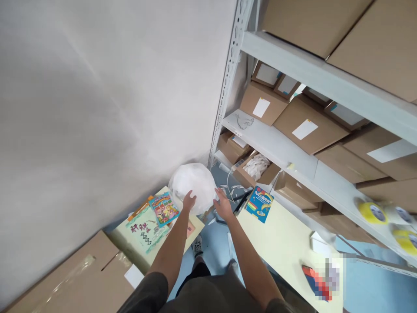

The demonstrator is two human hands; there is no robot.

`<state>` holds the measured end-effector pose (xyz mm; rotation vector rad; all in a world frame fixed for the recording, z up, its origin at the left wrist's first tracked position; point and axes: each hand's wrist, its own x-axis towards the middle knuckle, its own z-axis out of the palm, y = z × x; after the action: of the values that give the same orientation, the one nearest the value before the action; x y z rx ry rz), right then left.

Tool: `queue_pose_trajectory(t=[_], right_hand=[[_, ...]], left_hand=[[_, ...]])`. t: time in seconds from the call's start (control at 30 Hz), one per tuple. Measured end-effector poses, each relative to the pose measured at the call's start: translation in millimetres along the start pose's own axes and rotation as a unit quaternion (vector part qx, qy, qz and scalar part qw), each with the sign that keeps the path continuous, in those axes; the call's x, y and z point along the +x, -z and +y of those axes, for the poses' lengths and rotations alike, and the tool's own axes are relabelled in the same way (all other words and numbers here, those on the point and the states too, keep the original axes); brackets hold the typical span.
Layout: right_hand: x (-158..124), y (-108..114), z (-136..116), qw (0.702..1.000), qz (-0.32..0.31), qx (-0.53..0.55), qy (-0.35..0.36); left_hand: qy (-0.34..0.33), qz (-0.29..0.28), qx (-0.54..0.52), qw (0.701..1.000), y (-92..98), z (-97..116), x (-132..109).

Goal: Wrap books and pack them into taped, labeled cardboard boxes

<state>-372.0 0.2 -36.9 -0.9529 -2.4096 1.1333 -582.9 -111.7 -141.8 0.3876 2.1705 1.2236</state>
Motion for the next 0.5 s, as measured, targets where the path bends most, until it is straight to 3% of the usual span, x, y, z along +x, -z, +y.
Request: queue_pose_trajectory(t=[0.1, 0.27, 0.4, 0.5], right_hand=[[4, -7, 4, 1.0, 0.001, -0.007, -0.019], [8, -12, 12, 1.0, -0.005, -0.007, -0.019], [21, -27, 11, 1.0, 0.0, 0.001, -0.007], [37, -45, 6, 1.0, -0.018, 0.017, -0.007]], left_hand=[[0.037, -0.008, 0.062, 0.997, -8.6, -9, 14], [0.046, -0.083, 0.133, 0.986, -12.9, -17, 24], [0.038, -0.065, 0.158, 0.985, 4.5, -16, 19], [0.018, -0.011, 0.084, 0.996, 27.3, -15, 8]])
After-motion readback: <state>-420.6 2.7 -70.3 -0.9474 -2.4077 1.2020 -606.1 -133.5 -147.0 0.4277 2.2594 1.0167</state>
